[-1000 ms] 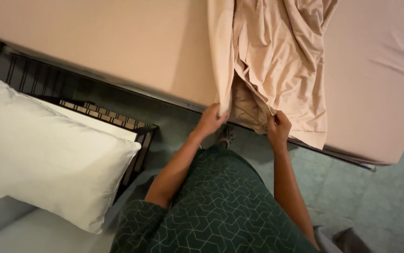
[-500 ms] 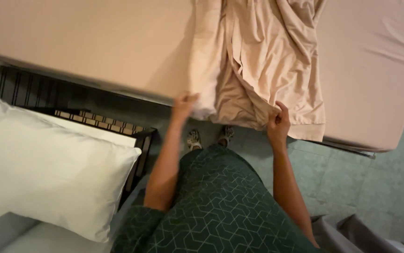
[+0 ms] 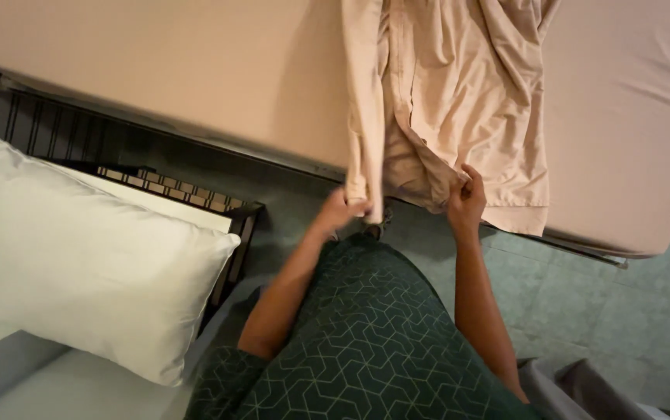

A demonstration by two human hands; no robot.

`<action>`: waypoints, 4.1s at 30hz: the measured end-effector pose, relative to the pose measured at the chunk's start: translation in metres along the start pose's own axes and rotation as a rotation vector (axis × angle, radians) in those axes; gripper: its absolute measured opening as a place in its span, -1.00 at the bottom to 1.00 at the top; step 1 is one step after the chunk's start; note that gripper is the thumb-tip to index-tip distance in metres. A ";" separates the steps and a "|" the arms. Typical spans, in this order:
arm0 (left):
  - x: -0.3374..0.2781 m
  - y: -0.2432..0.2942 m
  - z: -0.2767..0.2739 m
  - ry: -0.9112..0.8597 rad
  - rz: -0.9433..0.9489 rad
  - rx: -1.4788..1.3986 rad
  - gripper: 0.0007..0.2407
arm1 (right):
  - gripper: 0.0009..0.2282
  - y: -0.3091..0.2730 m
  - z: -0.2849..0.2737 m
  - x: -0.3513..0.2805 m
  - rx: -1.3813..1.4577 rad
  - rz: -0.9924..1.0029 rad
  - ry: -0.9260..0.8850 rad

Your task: The person folds a beige bed sheet on a mattress. They smooth the fabric, fold it in half lengthwise, and then fold it into a compact rectangular shape.

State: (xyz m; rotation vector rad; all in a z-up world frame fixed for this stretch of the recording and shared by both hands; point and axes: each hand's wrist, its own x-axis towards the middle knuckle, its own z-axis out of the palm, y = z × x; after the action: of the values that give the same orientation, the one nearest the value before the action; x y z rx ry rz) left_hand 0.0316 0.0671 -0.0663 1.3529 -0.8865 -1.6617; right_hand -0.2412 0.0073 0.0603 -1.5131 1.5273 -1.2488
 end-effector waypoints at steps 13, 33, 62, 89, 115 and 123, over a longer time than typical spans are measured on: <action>-0.039 0.051 -0.117 0.922 0.240 -0.209 -0.83 | -0.90 0.054 -0.012 -0.013 0.037 0.150 -0.024; -0.012 0.093 0.015 0.389 0.158 -0.303 -0.77 | -0.61 -0.030 0.096 -0.020 -0.283 -0.505 -0.461; -0.084 0.070 -0.088 0.658 0.253 0.331 -0.75 | -0.72 -0.043 0.027 0.038 -0.023 -0.165 0.288; -0.049 0.095 0.017 0.469 0.151 0.128 -0.78 | -0.90 -0.108 0.085 -0.016 -0.187 -0.569 -0.588; -0.023 0.213 0.023 0.320 0.163 0.383 -0.76 | -0.92 0.049 0.021 -0.066 -0.544 -0.140 -0.419; -0.017 0.250 0.008 0.213 0.212 -0.139 -0.82 | -0.84 0.016 -0.001 -0.025 -0.747 -0.234 0.081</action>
State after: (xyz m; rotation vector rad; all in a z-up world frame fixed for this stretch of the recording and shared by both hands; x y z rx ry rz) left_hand 0.0635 -0.0261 0.1638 1.2673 -0.7475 -1.3634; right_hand -0.2451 0.0303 0.0412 -2.1750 2.0515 -0.8957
